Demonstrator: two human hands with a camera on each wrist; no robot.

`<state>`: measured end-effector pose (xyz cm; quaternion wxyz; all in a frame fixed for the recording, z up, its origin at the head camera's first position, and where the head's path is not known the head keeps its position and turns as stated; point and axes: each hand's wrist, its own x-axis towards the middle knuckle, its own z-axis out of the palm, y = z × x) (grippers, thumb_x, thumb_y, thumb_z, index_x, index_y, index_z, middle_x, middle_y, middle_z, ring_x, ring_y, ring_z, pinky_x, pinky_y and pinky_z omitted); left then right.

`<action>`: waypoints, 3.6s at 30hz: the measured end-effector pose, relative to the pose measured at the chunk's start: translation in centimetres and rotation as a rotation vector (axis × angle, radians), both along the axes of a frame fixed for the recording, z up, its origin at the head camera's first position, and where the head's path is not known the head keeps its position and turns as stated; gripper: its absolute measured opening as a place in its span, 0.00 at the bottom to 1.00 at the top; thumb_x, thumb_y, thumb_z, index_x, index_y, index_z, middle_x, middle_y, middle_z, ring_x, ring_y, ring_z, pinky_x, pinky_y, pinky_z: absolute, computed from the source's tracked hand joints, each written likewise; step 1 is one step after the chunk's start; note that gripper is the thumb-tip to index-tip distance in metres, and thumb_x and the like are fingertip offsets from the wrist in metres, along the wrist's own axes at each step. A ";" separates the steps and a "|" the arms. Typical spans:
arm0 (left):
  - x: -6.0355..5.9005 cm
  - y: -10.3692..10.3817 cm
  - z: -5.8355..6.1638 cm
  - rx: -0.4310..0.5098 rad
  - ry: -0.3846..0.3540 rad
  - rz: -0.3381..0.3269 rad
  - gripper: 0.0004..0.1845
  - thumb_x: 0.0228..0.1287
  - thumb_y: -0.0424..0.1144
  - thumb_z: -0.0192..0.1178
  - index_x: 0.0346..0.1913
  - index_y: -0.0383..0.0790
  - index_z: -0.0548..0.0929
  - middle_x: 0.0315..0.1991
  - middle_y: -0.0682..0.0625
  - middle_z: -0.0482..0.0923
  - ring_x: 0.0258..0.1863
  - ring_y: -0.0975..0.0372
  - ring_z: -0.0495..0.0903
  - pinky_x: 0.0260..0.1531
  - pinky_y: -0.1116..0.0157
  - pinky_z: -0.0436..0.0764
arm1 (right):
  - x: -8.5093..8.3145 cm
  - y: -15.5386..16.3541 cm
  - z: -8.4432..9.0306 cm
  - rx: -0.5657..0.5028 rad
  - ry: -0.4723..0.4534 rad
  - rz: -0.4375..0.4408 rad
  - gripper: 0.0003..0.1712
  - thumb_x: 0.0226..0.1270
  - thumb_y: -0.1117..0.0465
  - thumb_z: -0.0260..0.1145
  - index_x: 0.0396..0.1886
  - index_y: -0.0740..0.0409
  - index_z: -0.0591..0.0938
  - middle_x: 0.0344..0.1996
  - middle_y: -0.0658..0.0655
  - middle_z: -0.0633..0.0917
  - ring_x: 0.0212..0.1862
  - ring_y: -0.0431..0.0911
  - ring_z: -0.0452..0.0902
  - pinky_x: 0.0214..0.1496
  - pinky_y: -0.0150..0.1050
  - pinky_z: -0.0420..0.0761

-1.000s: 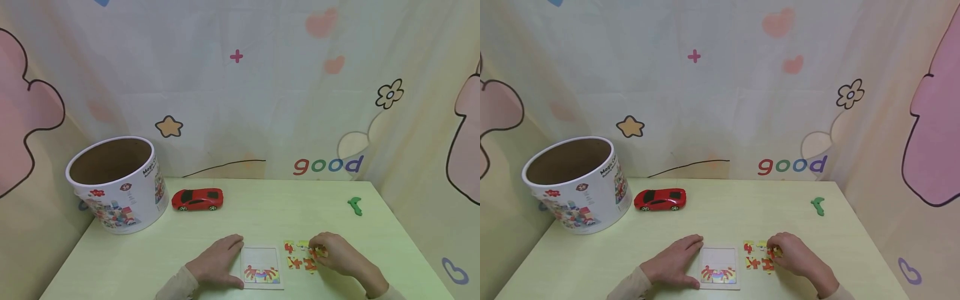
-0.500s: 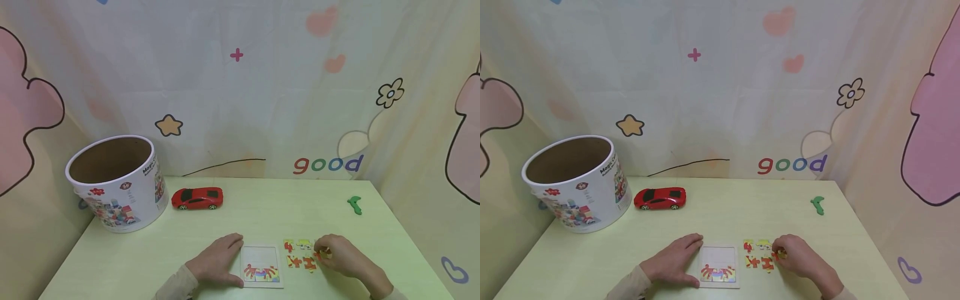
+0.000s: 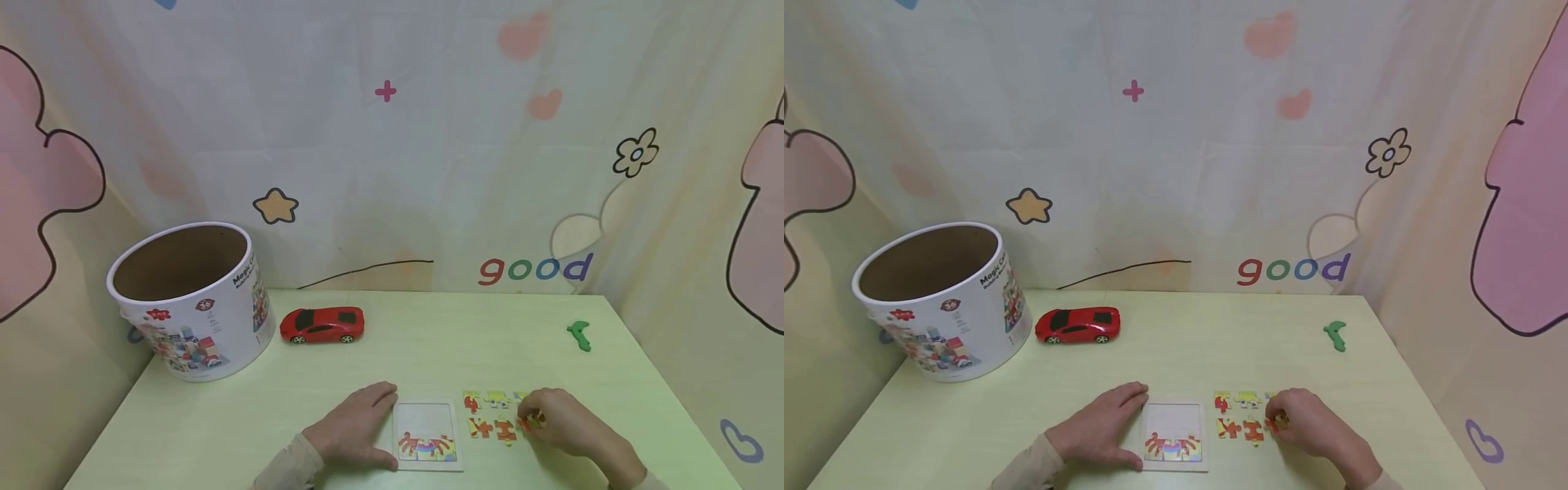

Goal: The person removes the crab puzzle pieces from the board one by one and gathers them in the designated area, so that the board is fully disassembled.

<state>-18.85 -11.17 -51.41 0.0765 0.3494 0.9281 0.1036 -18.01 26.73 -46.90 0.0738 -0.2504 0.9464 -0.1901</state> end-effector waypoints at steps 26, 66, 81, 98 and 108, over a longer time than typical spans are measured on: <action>0.0 0.1 0.0 -0.005 -0.015 0.013 0.57 0.46 0.77 0.59 0.72 0.41 0.64 0.74 0.50 0.58 0.72 0.56 0.59 0.72 0.56 0.63 | 0.0 0.5 -0.2 -0.042 -0.075 0.048 0.10 0.52 0.68 0.74 0.28 0.48 0.86 0.30 0.41 0.84 0.32 0.34 0.76 0.34 0.32 0.80; -0.2 -0.1 -0.4 -0.007 0.001 0.004 0.58 0.45 0.79 0.57 0.73 0.41 0.64 0.74 0.50 0.58 0.72 0.56 0.59 0.72 0.57 0.64 | -0.3 -0.2 -0.8 -0.018 0.041 0.085 0.10 0.52 0.68 0.73 0.28 0.46 0.86 0.28 0.38 0.81 0.31 0.32 0.71 0.32 0.31 0.76; 0.1 0.0 -0.3 -0.005 -0.002 -0.002 0.57 0.46 0.78 0.58 0.72 0.41 0.64 0.74 0.50 0.59 0.72 0.56 0.60 0.71 0.57 0.64 | -0.9 -2.7 -0.2 -0.062 -0.043 0.049 0.10 0.57 0.60 0.73 0.39 0.53 0.87 0.37 0.46 0.85 0.36 0.36 0.77 0.38 0.32 0.81; 0.0 -0.1 -0.1 -0.004 0.038 -0.013 0.57 0.46 0.79 0.57 0.72 0.40 0.65 0.73 0.49 0.59 0.71 0.56 0.61 0.71 0.58 0.64 | -1.1 -5.1 1.0 -0.054 -0.051 0.063 0.12 0.57 0.58 0.73 0.41 0.55 0.86 0.37 0.46 0.85 0.37 0.39 0.77 0.38 0.34 0.81; 0.1 -0.1 0.0 -0.002 0.030 -0.011 0.57 0.46 0.78 0.58 0.71 0.40 0.65 0.73 0.49 0.60 0.71 0.56 0.61 0.71 0.58 0.65 | -1.2 -7.0 1.0 -0.060 0.027 0.134 0.09 0.58 0.61 0.72 0.40 0.55 0.86 0.34 0.45 0.84 0.35 0.39 0.76 0.37 0.32 0.79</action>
